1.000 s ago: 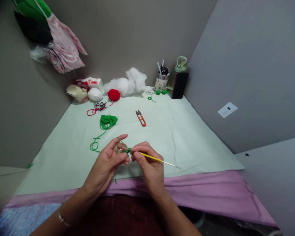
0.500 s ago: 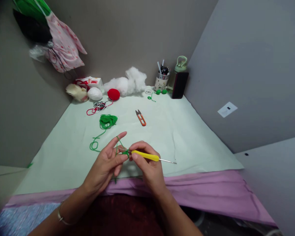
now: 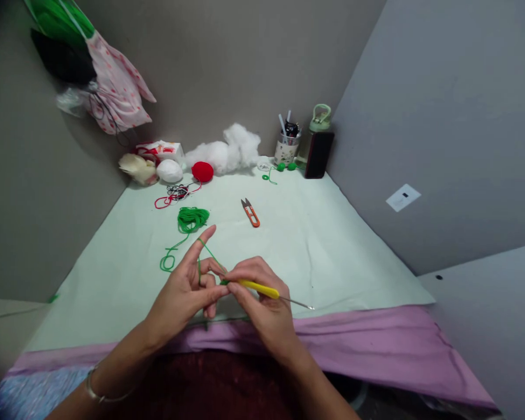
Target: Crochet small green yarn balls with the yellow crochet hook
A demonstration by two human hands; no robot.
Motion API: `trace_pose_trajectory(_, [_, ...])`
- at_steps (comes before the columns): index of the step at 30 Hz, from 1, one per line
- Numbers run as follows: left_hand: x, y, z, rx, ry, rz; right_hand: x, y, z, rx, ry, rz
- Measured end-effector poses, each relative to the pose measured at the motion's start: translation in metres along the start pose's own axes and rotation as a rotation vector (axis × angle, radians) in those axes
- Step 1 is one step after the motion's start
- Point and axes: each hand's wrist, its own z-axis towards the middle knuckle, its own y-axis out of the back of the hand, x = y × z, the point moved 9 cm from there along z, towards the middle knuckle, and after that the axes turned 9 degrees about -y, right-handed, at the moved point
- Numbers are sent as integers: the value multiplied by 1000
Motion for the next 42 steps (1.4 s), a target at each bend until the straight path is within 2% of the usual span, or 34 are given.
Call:
trace_pose_trajectory(4, [-3,-3,-3,72,33,16,17,1,-4,-17,117,-94])
trace_pose_trajectory(6, [-7,-1,-6,152,41,49,18,4,-3,0,121,-46])
trace_pose_trajectory(9, [-19,14,-8,251,14,201,8,6,0,137,0,287])
trace_pose_trajectory(11, [-35,37,-6,222,-65,352,6,-3,-2,328,-86,581])
trace_pose_trajectory(13, [-63,72,-1,56,-236,488,13,-13,-9,528,-106,858])
trace_pose_trajectory(16, [-105,136,-7,-339,-435,622,29,-14,-18,690,-34,1254])
trace_pose_trajectory(18, [-123,171,-16,-558,-472,711,28,-13,-17,693,-37,1349])
trace_pose_trajectory(20, [-130,185,-17,-591,-415,873,14,-14,-10,588,-135,1220])
trace_pose_trajectory(21, [-130,184,-15,-555,-373,983,4,-15,-6,509,-206,1091])
trace_pose_trajectory(23, [-129,164,-15,-466,-373,1192,-17,-13,0,349,-323,812])
trace_pose_trajectory(24, [-130,147,-18,-443,-446,1250,-23,-12,2,293,-354,697])
trace_pose_trajectory(25, [-133,132,-26,-506,-550,1229,-27,-13,3,260,-370,614])
trace_pose_trajectory(26, [-130,117,-34,-572,-619,1152,-28,-16,3,249,-371,564])
trace_pose_trajectory(27, [-121,101,-37,-561,-641,1031,-26,-21,2,265,-362,544])
trace_pose_trajectory(28, [-109,85,-37,-525,-664,848,-23,-26,1,296,-345,545])
trace_pose_trajectory(29, [-93,68,-32,-431,-636,643,-18,-31,0,330,-325,554])
trace_pose_trajectory(32, [-26,5,-10,77,-200,75,-6,-31,1,322,-285,600])
trace_pose_trajectory(33, [-18,-5,-9,131,-111,-117,-4,-27,4,282,-282,620])
trace_pose_trajectory(35, [-21,-14,-10,178,-3,-439,-4,-17,9,187,-290,653])
trace_pose_trajectory(37, [-41,-1,-11,70,-24,-547,-6,-10,13,106,-303,650])
trace_pose_trajectory(40, [-78,35,-20,-262,-284,-448,-13,-6,14,1,-329,584])
trace_pose_trajectory(42, [-94,43,-30,-355,-456,-212,-15,-6,12,-52,-321,549])
